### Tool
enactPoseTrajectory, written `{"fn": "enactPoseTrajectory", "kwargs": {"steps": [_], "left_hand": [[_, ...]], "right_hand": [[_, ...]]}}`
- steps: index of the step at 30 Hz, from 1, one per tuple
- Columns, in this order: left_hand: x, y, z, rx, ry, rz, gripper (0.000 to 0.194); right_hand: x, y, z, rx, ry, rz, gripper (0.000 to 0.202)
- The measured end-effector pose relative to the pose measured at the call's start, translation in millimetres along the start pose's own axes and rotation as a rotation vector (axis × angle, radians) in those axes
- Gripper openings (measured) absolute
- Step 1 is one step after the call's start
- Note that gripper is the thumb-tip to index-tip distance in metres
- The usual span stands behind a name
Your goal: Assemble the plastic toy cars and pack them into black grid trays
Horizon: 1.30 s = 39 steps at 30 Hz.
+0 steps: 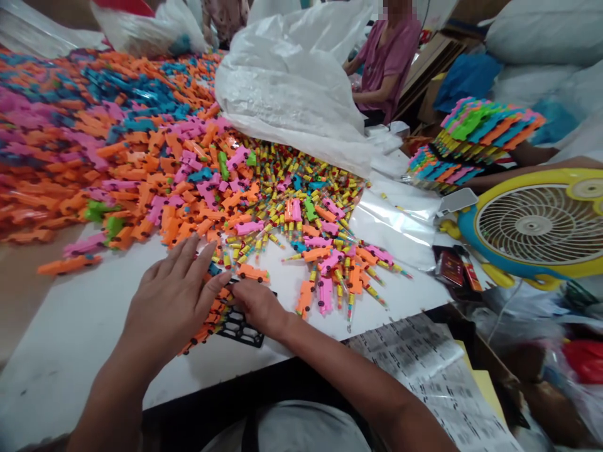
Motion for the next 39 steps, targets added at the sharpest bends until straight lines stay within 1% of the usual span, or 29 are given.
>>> {"fn": "enactPoseTrajectory", "kwargs": {"steps": [2, 3, 4, 5, 7, 8, 9, 11, 13, 15, 16, 18, 19, 21, 23, 24, 25, 27, 29, 31, 32, 34, 37, 39], "left_hand": [[0.0, 0.2, -0.6, -0.012, -0.005, -0.005, 0.063], [0.0, 0.3, -0.7, -0.015, -0.009, -0.005, 0.062], [-0.2, 0.6, -0.7, -0.014, -0.013, -0.004, 0.061], [-0.5, 1.0, -0.6, -0.010, -0.014, -0.004, 0.060], [-1.1, 1.7, -0.2, -0.004, -0.017, -0.007, 0.059], [-1.3, 1.8, 0.0, -0.005, -0.018, -0.011, 0.058], [-1.7, 1.8, 0.3, -0.009, -0.018, -0.015, 0.058], [-2.5, 1.4, 0.9, -0.020, -0.017, -0.023, 0.057], [-3.1, 1.3, 1.6, -0.022, -0.015, -0.028, 0.057], [-3.0, 1.4, 2.3, -0.016, -0.016, -0.026, 0.056], [-2.9, 1.5, 2.6, -0.013, -0.015, -0.022, 0.056], [-2.4, 1.4, 3.0, -0.010, -0.009, -0.014, 0.057], [-2.1, 1.2, 3.0, -0.011, -0.006, -0.011, 0.057], [-1.1, 0.9, 2.8, -0.013, -0.004, -0.006, 0.058], [-0.1, 1.2, 2.7, -0.006, -0.005, -0.002, 0.058], [0.2, 1.3, 2.8, -0.002, -0.004, 0.000, 0.058], [0.1, 1.4, 3.0, 0.001, -0.002, 0.001, 0.059], [-0.6, 1.3, 3.7, 0.003, 0.006, 0.004, 0.059], [-1.8, 1.0, 4.4, 0.000, 0.008, 0.009, 0.060], [-2.8, 1.4, 4.3, 0.006, 0.002, 0.019, 0.060], [-3.1, 1.6, 4.0, 0.008, -0.003, 0.027, 0.060], [-4.0, 1.7, 2.7, 0.010, -0.008, 0.046, 0.061], [-4.7, 1.3, 0.7, 0.009, -0.005, 0.075, 0.062], [-4.2, 1.4, -0.1, 0.013, -0.007, 0.081, 0.063]], "right_hand": [[-8.2, 0.6, -4.3, -0.014, -0.087, -0.011, 0.012], [-18.8, 4.3, -7.7, 0.011, -0.103, 0.013, 0.013], [-34.6, 12.0, -12.1, 0.077, -0.081, 0.079, 0.015], [-55.1, 23.1, -16.9, 0.181, -0.019, 0.186, 0.016], [-105.7, 51.3, -21.4, 0.508, 0.194, 0.505, 0.018], [-125.4, 62.7, -23.1, 0.642, 0.251, 0.636, 0.018], [-139.3, 71.4, -26.5, 0.713, 0.283, 0.694, 0.019], [-154.5, 85.3, -32.4, 0.801, 0.299, 0.726, 0.020], [-157.6, 90.7, -34.4, 0.825, 0.294, 0.689, 0.018], [-153.8, 85.4, -31.1, 0.777, 0.331, 0.585, 0.012], [-148.2, 80.3, -28.2, 0.729, 0.348, 0.478, 0.008], [-126.3, 69.5, -21.5, 0.627, 0.318, 0.128, 0.015], [-109.5, 63.7, -18.7, 0.589, 0.255, -0.085, 0.020], [-70.1, 49.8, -14.1, 0.552, 0.068, -0.451, 0.025], [-36.1, 37.0, -11.6, 0.541, -0.078, -0.673, 0.022], [-23.0, 33.2, -11.3, 0.544, -0.120, -0.738, 0.020], [-12.9, 31.5, -11.3, 0.558, -0.140, -0.779, 0.018], [-2.2, 33.0, -11.5, 0.598, -0.126, -0.779, 0.017], [-4.6, 34.1, -13.2, 0.568, -0.079, -0.651, 0.016], [-14.2, 29.8, -16.4, 0.448, -0.047, -0.463, 0.014], [-17.9, 27.0, -17.7, 0.386, -0.055, -0.391, 0.013], [-20.1, 25.9, -18.2, 0.332, -0.119, -0.362, 0.012], [-15.9, 30.2, -17.4, 0.356, -0.269, -0.482, 0.014], [-18.6, 30.0, -21.3, 0.302, -0.291, -0.477, 0.016]]}}
Point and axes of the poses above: each hand's wrist, its own z-axis away from the middle knuckle, its own x-axis out of the palm, y = z × x, the point moved 7 cm from there along -z, towards the middle knuckle, and after that the axes turned 2 degrees about -y, right-handed, at the moved point
